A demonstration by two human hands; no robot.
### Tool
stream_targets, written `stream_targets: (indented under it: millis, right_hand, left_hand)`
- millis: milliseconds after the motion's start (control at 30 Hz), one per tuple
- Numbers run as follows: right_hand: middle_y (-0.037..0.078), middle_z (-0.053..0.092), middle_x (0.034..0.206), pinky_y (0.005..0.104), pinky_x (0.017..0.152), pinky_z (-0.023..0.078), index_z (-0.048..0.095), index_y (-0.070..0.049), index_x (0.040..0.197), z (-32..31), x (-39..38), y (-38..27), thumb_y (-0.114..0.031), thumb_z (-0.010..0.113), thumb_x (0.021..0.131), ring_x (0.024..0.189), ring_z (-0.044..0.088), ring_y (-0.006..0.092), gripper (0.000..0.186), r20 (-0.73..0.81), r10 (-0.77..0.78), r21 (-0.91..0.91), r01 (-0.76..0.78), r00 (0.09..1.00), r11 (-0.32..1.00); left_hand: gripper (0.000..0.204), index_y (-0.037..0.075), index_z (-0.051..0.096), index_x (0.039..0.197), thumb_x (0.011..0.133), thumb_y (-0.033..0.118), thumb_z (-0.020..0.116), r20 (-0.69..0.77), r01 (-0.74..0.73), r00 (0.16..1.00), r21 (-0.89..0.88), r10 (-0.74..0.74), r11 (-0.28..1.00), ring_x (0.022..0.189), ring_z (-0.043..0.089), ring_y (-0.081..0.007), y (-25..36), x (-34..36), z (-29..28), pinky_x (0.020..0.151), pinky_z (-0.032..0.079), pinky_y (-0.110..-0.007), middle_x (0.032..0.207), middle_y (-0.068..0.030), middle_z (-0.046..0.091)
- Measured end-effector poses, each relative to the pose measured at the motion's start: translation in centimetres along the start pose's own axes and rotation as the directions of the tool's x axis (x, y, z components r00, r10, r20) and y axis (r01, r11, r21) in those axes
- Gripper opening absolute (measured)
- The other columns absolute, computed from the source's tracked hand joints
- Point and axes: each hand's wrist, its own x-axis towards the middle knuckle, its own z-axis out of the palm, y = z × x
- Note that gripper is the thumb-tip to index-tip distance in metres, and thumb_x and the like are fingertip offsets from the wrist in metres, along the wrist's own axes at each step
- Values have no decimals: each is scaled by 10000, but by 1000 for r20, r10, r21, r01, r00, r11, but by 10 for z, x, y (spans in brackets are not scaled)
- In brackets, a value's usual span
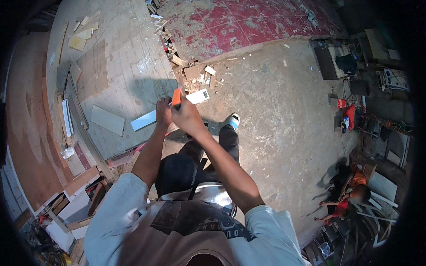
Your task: The person saws a wooden strip with a hand saw, aligns two wooden boards together by hand, and then saws the wooden strip with the hand saw.
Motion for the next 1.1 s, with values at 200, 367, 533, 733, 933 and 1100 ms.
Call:
stream_targets:
  millis: [200, 367, 533, 733, 933, 1100]
  right_hand:
    - [226, 635, 756, 403, 652, 483, 588, 75, 1027, 4, -17, 22, -129, 641, 877, 692, 639, 265, 258, -136, -128, 2, 129, 982, 992]
    - [237, 628, 794, 396, 672, 484, 587, 54, 1002, 5, -23, 30, -114, 636, 873, 704, 632, 335, 218, -152, -126, 9, 128, 980, 992]
    - [199, 604, 820, 362, 719, 478, 554, 27, 1087, -30, -138, -42, -112, 653, 916, 733, 590, 222, 242, 6, 1, 98, -1, 1000, 995]
    - [250, 597, 834, 404, 682, 486, 440, 28, 1112, -50, -163, -62, -74, 700, 864, 779, 625, 367, 374, 19, -113, 25, 112, 993, 993]
    - [271, 603, 739, 438, 583, 489, 438, 36, 1126, -46, -171, -59, -59, 676, 875, 749, 652, 473, 358, 112, 83, 5, -84, 990, 996]
    - [319, 632, 824, 443, 605, 496, 478, 49, 1129, -14, -79, -3, -58, 629, 888, 785, 652, 475, 304, -123, -188, -61, 182, 974, 981]
  left_hand:
    - [546, 209, 666, 1072, 601, 440, 817, 17, 14, 1000, -38, -13, 999, 844, 542, -240, 10, 9, -11, 717, 404, -395, 899, -40, 559]
    - [585, 209, 646, 1069, 582, 478, 830, 50, 1, 999, -7, -1, 1000, 848, 541, -235, 15, 8, -2, 721, 401, -383, 905, -36, 557]
    - [583, 192, 652, 1040, 590, 512, 839, -10, -8, 1000, -14, 8, 1000, 796, 538, -238, 8, 8, -11, 678, 406, -394, 856, -43, 554]
    - [582, 199, 647, 1049, 596, 513, 834, 6, -10, 1000, -23, 10, 1000, 810, 544, -245, 7, 10, -7, 679, 402, -389, 869, -45, 559]
    - [587, 208, 639, 1071, 592, 481, 840, 32, 18, 999, -22, -17, 1000, 825, 543, -246, 5, 5, -9, 686, 402, -394, 888, -52, 559]
    - [597, 208, 630, 1094, 601, 474, 834, -1, -19, 1000, -15, 19, 1000, 830, 542, -245, 5, 11, -7, 689, 401, -393, 896, -49, 554]
